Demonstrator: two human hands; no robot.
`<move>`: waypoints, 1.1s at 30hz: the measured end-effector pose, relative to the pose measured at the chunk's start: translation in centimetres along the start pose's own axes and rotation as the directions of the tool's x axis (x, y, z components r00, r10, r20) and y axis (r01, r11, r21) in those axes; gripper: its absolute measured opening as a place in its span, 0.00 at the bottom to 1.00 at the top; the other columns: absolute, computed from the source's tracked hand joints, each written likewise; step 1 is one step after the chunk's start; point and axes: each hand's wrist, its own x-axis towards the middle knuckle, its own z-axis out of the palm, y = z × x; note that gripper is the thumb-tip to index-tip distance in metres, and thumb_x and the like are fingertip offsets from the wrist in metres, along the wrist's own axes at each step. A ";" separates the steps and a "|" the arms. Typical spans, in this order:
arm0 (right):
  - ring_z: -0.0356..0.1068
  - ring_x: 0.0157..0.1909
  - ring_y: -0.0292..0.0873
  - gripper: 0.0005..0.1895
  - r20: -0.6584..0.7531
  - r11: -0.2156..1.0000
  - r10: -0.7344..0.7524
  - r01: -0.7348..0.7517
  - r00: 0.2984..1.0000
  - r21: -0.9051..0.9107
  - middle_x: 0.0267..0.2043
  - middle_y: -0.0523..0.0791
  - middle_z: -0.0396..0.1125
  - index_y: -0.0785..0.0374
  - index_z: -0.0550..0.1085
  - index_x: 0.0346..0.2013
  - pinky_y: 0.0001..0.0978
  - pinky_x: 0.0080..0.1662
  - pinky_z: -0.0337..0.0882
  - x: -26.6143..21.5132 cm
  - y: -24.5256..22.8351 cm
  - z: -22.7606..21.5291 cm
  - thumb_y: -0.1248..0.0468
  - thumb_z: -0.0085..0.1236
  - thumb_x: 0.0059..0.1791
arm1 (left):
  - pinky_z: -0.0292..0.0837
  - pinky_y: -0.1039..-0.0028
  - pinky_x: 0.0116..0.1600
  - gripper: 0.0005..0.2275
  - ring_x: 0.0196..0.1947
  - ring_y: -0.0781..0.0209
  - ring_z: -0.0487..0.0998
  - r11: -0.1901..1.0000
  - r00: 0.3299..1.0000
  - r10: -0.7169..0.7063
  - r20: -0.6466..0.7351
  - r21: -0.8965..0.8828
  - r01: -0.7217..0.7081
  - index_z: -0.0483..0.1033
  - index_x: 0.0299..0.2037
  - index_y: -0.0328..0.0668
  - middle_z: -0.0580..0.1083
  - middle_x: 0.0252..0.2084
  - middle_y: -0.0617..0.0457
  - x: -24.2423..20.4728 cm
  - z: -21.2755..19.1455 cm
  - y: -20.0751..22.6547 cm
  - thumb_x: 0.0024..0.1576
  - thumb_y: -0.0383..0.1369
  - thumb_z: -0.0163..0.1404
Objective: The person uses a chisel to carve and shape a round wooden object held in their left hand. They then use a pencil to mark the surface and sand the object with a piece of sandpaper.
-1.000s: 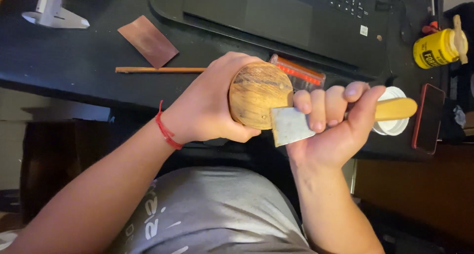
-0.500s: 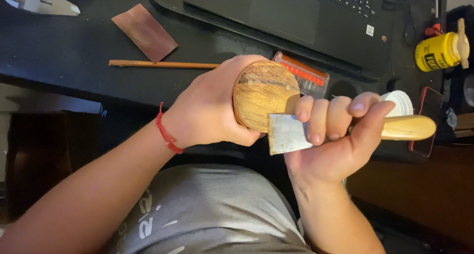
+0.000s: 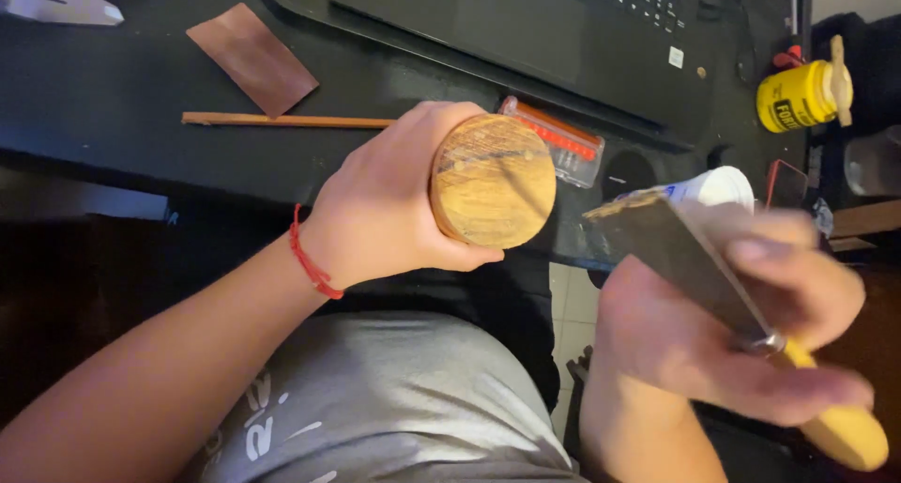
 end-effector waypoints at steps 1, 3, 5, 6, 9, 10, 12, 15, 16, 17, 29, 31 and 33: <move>0.57 0.23 0.48 0.31 0.001 1.000 -0.005 0.005 1.000 -0.002 0.28 0.49 0.58 0.63 0.68 0.37 0.38 0.28 0.57 -0.7 0.3 -0.7 0.38 0.31 0.52 | 0.69 0.71 0.53 0.37 0.54 0.59 0.73 1.000 1.000 0.005 -0.001 -0.002 -0.005 0.67 0.55 0.47 0.72 0.53 0.57 0.0 0.1 -0.1 0.33 0.43 0.68; 0.64 0.22 0.45 0.30 0.015 0.983 -0.124 0.125 0.992 -0.138 0.29 0.50 0.59 0.66 0.68 0.35 0.36 0.27 0.69 -2.4 0.8 -2.0 0.40 0.37 0.55 | 0.68 0.69 0.54 0.39 0.55 0.59 0.72 0.998 0.999 0.043 -0.017 0.038 -0.042 0.66 0.56 0.46 0.72 0.54 0.57 -0.1 0.2 -0.4 0.32 0.43 0.70; 0.68 0.22 0.45 0.27 0.134 0.985 -0.080 0.100 0.988 -0.143 0.29 0.51 0.63 0.66 0.70 0.39 0.33 0.25 0.71 -3.7 0.7 -3.1 0.43 0.43 0.56 | 0.69 0.70 0.54 0.39 0.54 0.59 0.72 0.999 0.999 0.029 -0.018 0.018 -0.028 0.66 0.56 0.45 0.72 0.53 0.56 -0.1 0.1 -0.2 0.33 0.43 0.69; 0.71 0.21 0.46 0.24 0.247 0.986 -0.034 0.074 0.968 -0.151 0.28 0.52 0.67 0.66 0.72 0.42 0.30 0.24 0.73 -4.4 0.8 -3.7 0.46 0.50 0.56 | 0.69 0.71 0.53 0.38 0.54 0.60 0.73 1.000 1.000 0.015 -0.017 0.001 -0.015 0.66 0.56 0.45 0.72 0.53 0.56 -0.2 0.0 -0.1 0.33 0.44 0.69; 0.73 0.32 0.58 0.20 0.376 0.915 -0.233 0.334 0.897 -0.228 0.35 0.59 0.68 0.71 0.70 0.47 0.40 0.34 0.76 -5.5 1.7 -5.8 0.54 0.51 0.55 | 0.69 0.70 0.52 0.38 0.53 0.57 0.73 0.998 0.997 0.066 -0.039 0.015 -0.065 0.66 0.56 0.44 0.72 0.53 0.54 -0.3 0.1 -0.5 0.34 0.44 0.69; 0.73 0.32 0.58 0.20 0.378 0.915 -0.230 0.332 0.897 -0.229 0.35 0.59 0.68 0.71 0.70 0.47 0.40 0.34 0.76 -5.0 0.8 -6.0 0.54 0.51 0.55 | 0.69 0.70 0.52 0.38 0.53 0.57 0.73 0.998 0.997 0.063 -0.038 0.012 -0.063 0.66 0.56 0.44 0.72 0.53 0.54 -0.3 0.2 -0.6 0.34 0.44 0.69; 0.72 0.38 0.58 0.16 0.638 0.904 -0.080 0.326 0.766 -0.278 0.37 0.58 0.65 0.68 0.69 0.45 0.46 0.44 0.77 -4.0 -1.0 -6.4 0.56 0.50 0.54 | 0.70 0.69 0.52 0.40 0.53 0.57 0.74 0.995 0.994 0.099 -0.038 0.019 -0.098 0.65 0.56 0.42 0.71 0.53 0.53 -0.3 0.2 -0.7 0.33 0.43 0.71; 0.74 0.38 0.56 0.10 0.712 0.891 -0.107 0.385 0.694 -0.241 0.38 0.57 0.66 0.67 0.70 0.42 0.44 0.44 0.81 -2.9 -1.4 -6.0 0.62 0.52 0.52 | 0.72 0.67 0.49 0.39 0.51 0.56 0.74 0.994 0.994 0.102 -0.034 0.042 -0.100 0.65 0.56 0.42 0.71 0.51 0.52 -0.2 0.1 -0.6 0.34 0.44 0.70; 0.74 0.38 0.56 0.10 0.713 0.889 -0.108 0.388 0.693 -0.243 0.38 0.57 0.66 0.67 0.70 0.42 0.44 0.44 0.81 -2.8 -1.4 -6.2 0.62 0.52 0.52 | 0.72 0.67 0.49 0.39 0.51 0.56 0.74 0.994 0.994 0.105 -0.034 0.041 -0.103 0.65 0.56 0.42 0.71 0.51 0.52 -0.1 0.1 -0.5 0.34 0.44 0.70; 0.75 0.42 0.59 0.08 0.748 0.910 -0.104 0.365 0.656 -0.194 0.41 0.58 0.67 0.70 0.70 0.41 0.44 0.46 0.81 -2.7 -1.3 -6.4 0.70 0.55 0.49 | 0.71 0.67 0.49 0.39 0.50 0.56 0.74 0.996 0.996 0.083 -0.027 0.039 -0.082 0.65 0.56 0.43 0.72 0.51 0.52 -0.1 0.1 -0.5 0.33 0.44 0.70; 0.73 0.54 0.58 0.10 0.927 0.925 -0.073 0.371 0.369 -0.075 0.53 0.56 0.67 0.68 0.71 0.47 0.51 0.56 0.80 -0.7 -1.9 -5.3 0.74 0.56 0.51 | 0.72 0.66 0.44 0.39 0.46 0.57 0.79 0.994 0.994 -0.102 0.035 0.035 0.101 0.63 0.58 0.53 0.75 0.51 0.63 -0.1 -0.1 0.1 0.33 0.44 0.65; 0.73 0.54 0.58 0.11 0.929 0.931 -0.076 0.359 0.362 -0.064 0.53 0.56 0.67 0.69 0.72 0.46 0.52 0.56 0.80 -0.3 -2.1 -4.6 0.77 0.58 0.50 | 0.73 0.66 0.43 0.39 0.45 0.56 0.80 0.994 0.994 -0.103 0.040 0.040 0.102 0.62 0.58 0.53 0.77 0.49 0.62 0.0 -0.1 0.0 0.33 0.45 0.65; 0.74 0.52 0.57 0.09 0.933 0.903 -0.108 0.426 0.344 -0.053 0.49 0.58 0.69 0.71 0.74 0.44 0.50 0.54 0.80 0.1 -2.5 -4.1 0.77 0.59 0.49 | 0.72 0.65 0.45 0.39 0.47 0.56 0.79 0.994 0.993 -0.100 0.056 0.046 0.098 0.63 0.58 0.53 0.75 0.53 0.63 0.1 -0.2 0.2 0.32 0.44 0.64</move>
